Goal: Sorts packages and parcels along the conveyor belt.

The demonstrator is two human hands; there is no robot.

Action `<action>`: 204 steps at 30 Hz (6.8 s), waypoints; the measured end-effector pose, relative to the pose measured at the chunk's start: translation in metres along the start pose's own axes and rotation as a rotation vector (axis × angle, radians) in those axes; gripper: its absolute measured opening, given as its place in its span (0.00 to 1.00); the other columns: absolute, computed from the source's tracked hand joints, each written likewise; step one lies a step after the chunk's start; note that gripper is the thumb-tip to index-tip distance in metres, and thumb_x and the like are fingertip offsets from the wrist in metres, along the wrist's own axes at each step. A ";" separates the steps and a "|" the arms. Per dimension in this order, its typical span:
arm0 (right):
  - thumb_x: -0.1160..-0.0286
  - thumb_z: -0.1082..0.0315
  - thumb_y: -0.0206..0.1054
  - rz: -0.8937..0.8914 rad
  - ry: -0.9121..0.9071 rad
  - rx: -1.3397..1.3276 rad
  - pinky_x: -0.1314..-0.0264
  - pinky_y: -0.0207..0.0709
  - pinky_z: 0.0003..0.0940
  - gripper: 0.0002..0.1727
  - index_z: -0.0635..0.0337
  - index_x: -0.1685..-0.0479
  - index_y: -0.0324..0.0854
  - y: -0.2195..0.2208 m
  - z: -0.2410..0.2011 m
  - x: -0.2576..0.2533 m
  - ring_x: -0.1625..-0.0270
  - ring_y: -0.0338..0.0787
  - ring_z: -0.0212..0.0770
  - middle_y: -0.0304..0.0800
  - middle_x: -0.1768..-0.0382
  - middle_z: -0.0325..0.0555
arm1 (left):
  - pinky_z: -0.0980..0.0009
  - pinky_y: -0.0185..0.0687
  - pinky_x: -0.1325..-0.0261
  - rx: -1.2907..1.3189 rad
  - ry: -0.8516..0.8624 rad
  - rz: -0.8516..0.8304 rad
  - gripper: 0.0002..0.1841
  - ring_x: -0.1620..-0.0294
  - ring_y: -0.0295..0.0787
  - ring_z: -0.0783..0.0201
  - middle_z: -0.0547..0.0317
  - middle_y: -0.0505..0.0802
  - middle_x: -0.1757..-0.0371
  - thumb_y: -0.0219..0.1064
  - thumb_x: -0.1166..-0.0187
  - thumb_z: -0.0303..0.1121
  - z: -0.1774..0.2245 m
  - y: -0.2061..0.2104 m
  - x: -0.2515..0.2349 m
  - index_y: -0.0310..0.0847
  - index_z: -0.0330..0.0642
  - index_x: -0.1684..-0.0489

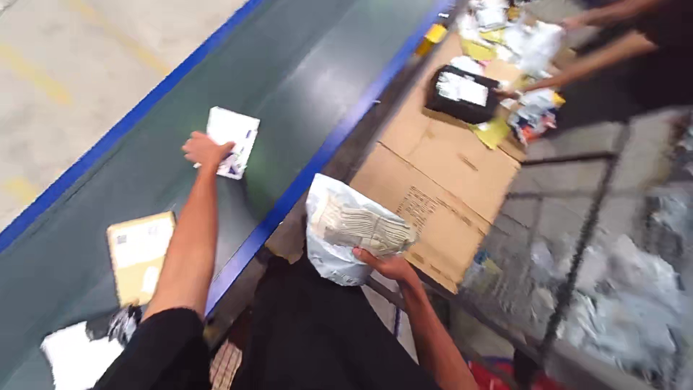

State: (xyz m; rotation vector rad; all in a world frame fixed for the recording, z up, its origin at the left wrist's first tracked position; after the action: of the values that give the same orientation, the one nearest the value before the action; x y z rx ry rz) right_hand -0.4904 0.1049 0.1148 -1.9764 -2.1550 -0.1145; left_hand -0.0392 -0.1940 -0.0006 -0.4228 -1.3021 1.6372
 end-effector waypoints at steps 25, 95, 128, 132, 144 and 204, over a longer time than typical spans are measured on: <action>0.30 0.67 0.76 0.682 0.040 -0.176 0.35 0.87 0.27 0.18 0.55 0.41 0.82 -0.132 0.053 0.075 0.47 0.93 0.24 0.96 0.52 0.24 | 0.50 0.77 0.20 0.392 0.748 -0.250 0.36 0.24 0.81 0.50 0.44 0.84 0.24 0.75 0.24 0.43 0.313 0.133 0.186 0.69 0.37 0.17; 0.12 0.59 0.54 0.548 0.179 -0.151 0.35 0.85 0.27 0.14 0.54 0.40 0.80 0.002 -0.017 0.034 0.43 0.92 0.23 0.94 0.52 0.25 | 0.50 0.56 0.08 0.547 0.528 0.289 0.27 0.10 0.61 0.49 0.47 0.75 0.15 0.74 0.26 0.40 0.081 0.002 0.153 0.83 0.42 0.26; 0.23 0.55 0.70 0.383 0.213 -0.135 0.39 0.88 0.31 0.19 0.54 0.39 0.80 0.021 -0.006 -0.026 0.48 0.94 0.27 0.96 0.54 0.26 | 0.56 0.75 0.17 0.278 0.311 0.237 0.23 0.18 0.76 0.55 0.48 0.76 0.15 0.67 0.17 0.38 -0.105 -0.028 0.163 0.80 0.36 0.26; 0.27 0.58 0.74 0.347 0.126 -0.176 0.40 0.89 0.30 0.20 0.53 0.39 0.78 0.044 -0.022 -0.042 0.48 0.94 0.28 0.96 0.53 0.27 | 0.49 0.71 0.16 0.182 0.320 0.374 0.36 0.16 0.73 0.48 0.43 0.76 0.16 0.79 0.27 0.46 -0.160 -0.085 0.185 0.76 0.36 0.22; 0.33 0.65 0.77 0.569 0.074 -0.327 0.46 0.90 0.32 0.11 0.53 0.53 0.88 0.012 -0.010 0.012 0.56 0.95 0.31 0.97 0.60 0.36 | 0.40 0.69 0.19 0.361 0.059 0.148 0.64 0.20 0.74 0.36 0.26 0.77 0.21 0.88 0.56 0.46 -0.101 -0.027 0.178 0.53 0.28 0.12; 0.36 0.63 0.78 1.293 0.094 -0.460 0.42 0.90 0.31 0.21 0.60 0.45 0.84 -0.058 0.033 0.142 0.52 0.96 0.31 0.97 0.56 0.38 | 0.39 0.58 0.11 0.235 1.245 -0.731 0.34 0.12 0.66 0.40 0.39 0.74 0.14 0.68 0.18 0.48 0.526 0.234 0.184 0.71 0.40 0.16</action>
State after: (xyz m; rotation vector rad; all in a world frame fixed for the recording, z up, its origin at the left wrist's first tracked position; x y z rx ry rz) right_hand -0.5623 0.2442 0.1171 -3.0781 -0.4799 -0.4744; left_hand -0.6284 -0.3219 0.0384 -0.5804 -0.2248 0.6149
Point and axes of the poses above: each hand's wrist, its own x-axis away from the middle knuckle, its own y-axis out of the palm, z = x × y, the point moved 6 cm from there along -x, towards the middle knuckle
